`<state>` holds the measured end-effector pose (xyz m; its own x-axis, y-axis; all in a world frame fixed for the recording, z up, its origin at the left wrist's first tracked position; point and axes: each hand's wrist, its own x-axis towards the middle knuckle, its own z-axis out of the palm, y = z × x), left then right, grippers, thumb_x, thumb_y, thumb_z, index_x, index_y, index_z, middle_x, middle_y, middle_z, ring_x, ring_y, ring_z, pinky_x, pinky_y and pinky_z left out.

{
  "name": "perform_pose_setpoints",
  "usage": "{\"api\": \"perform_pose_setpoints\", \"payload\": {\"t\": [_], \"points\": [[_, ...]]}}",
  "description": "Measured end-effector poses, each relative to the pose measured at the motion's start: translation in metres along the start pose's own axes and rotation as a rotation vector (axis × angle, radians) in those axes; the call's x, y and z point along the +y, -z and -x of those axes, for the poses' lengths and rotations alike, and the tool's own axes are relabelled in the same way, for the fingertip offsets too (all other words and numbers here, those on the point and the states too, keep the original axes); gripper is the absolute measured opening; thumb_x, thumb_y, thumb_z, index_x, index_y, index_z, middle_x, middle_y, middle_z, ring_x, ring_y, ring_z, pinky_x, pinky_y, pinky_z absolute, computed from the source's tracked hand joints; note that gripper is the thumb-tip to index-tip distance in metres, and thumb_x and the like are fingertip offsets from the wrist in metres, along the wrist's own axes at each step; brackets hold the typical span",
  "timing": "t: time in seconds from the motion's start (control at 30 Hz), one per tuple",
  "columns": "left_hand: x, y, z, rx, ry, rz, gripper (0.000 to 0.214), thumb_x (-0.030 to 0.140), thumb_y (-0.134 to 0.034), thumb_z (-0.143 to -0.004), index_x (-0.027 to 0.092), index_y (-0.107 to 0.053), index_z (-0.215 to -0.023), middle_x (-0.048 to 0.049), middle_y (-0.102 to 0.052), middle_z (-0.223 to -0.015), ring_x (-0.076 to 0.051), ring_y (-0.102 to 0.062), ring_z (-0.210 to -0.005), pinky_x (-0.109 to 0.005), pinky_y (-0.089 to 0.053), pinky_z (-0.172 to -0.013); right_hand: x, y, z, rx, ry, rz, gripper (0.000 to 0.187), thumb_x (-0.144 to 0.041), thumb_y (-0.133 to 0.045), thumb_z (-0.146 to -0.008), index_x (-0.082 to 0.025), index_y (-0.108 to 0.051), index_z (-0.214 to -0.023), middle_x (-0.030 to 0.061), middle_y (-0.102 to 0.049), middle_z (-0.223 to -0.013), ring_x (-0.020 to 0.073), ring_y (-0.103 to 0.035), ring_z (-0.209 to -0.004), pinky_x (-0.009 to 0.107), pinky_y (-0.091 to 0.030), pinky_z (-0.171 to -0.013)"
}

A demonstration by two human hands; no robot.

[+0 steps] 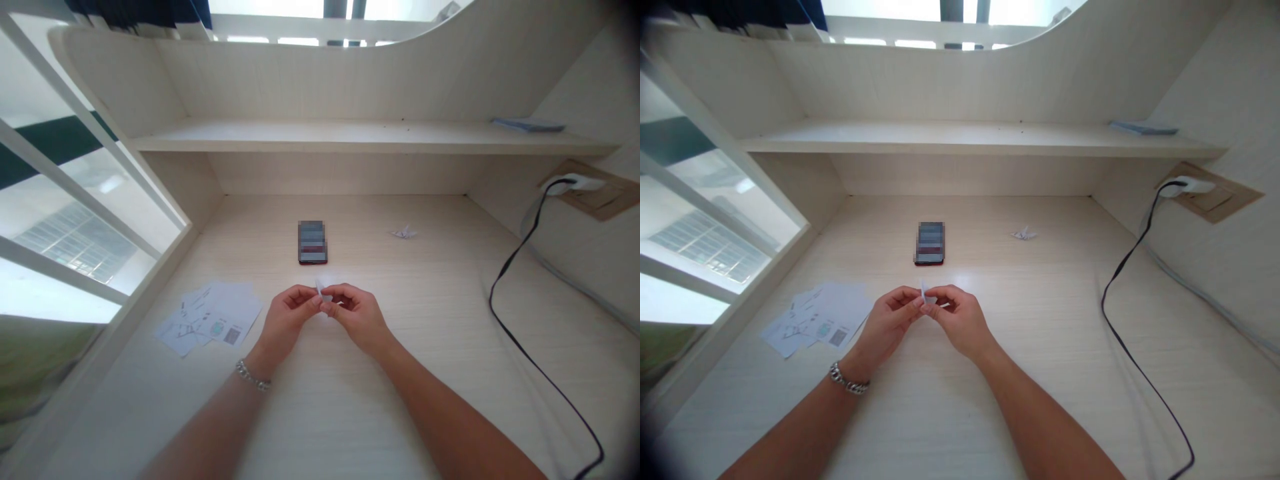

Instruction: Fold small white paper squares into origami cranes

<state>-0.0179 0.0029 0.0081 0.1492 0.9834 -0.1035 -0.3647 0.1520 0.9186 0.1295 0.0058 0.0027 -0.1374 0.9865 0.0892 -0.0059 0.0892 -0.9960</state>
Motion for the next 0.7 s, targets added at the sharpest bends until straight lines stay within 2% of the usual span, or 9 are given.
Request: {"api": "perform_pose_setpoints", "payload": {"t": [0.13,0.23,0.4,0.5,0.6,0.7], "points": [[0.0003,0.0010,-0.0003,-0.014,0.014,0.039,0.013,0.021,-0.069,-0.067,0.013,-0.064,-0.076,-0.0047,-0.066,-0.077,-0.014,-0.060,-0.073,-0.030,-0.047,-0.075,0.0020,0.0004,-0.0022,-0.020,-0.039,-0.089,0.023,-0.031,-0.070,-0.066,-0.019,-0.067,-0.086,0.0008,-0.063,-0.068,0.0131,-0.055,-0.060,0.027,-0.047,-0.057],[-0.0004,0.0021,-0.0012,0.027,0.007,0.019,0.013,0.021,-0.068,-0.068,0.013,-0.064,-0.078,-0.0042,-0.066,-0.079,-0.014,-0.061,-0.075,-0.030,-0.048,-0.074,0.0019,-0.0005,-0.0028,-0.026,-0.055,-0.123,0.019,-0.029,-0.066,-0.070,-0.018,-0.066,-0.085,0.0025,-0.065,-0.073,0.0131,-0.057,-0.061,0.028,-0.049,-0.059],[-0.0025,-0.0002,-0.0026,0.165,-0.020,-0.175,0.019,0.021,-0.070,-0.064,0.014,-0.064,-0.081,-0.0015,-0.065,-0.074,-0.012,-0.060,-0.067,-0.026,-0.050,-0.065,0.0054,-0.0023,-0.0021,0.035,-0.060,-0.115,0.024,-0.023,-0.062,-0.072,-0.018,-0.060,-0.095,0.0023,-0.065,-0.073,0.0141,-0.061,-0.064,0.028,-0.050,-0.062],[-0.0039,-0.0017,-0.0024,0.170,-0.057,-0.238,0.022,0.023,-0.069,-0.066,0.014,-0.062,-0.085,-0.0018,-0.065,-0.074,-0.013,-0.060,-0.068,-0.025,-0.049,-0.062,0.0079,-0.0019,-0.0018,0.029,-0.066,-0.057,0.028,-0.022,-0.061,-0.072,-0.017,-0.060,-0.100,0.0040,-0.066,-0.076,0.0152,-0.062,-0.067,0.029,-0.051,-0.065],[-0.0050,-0.0010,-0.0020,0.158,-0.095,-0.297,0.027,0.026,-0.066,-0.070,0.014,-0.061,-0.093,-0.0031,-0.066,-0.077,-0.014,-0.060,-0.071,-0.024,-0.049,-0.063,0.0089,-0.0013,-0.0021,0.010,-0.074,-0.010,0.025,-0.023,-0.061,-0.072,-0.016,-0.063,-0.097,0.0062,-0.067,-0.079,0.0169,-0.063,-0.071,0.030,-0.051,-0.068],[-0.0051,0.0008,-0.0017,0.164,-0.126,-0.364,0.027,0.028,-0.066,-0.070,0.013,-0.062,-0.091,-0.0051,-0.067,-0.080,-0.014,-0.060,-0.071,-0.024,-0.048,-0.063,0.0089,-0.0011,-0.0026,0.004,-0.068,0.005,0.023,-0.024,-0.064,-0.071,-0.016,-0.065,-0.092,0.0066,-0.068,-0.080,0.0177,-0.063,-0.073,0.030,-0.050,-0.067]]}}
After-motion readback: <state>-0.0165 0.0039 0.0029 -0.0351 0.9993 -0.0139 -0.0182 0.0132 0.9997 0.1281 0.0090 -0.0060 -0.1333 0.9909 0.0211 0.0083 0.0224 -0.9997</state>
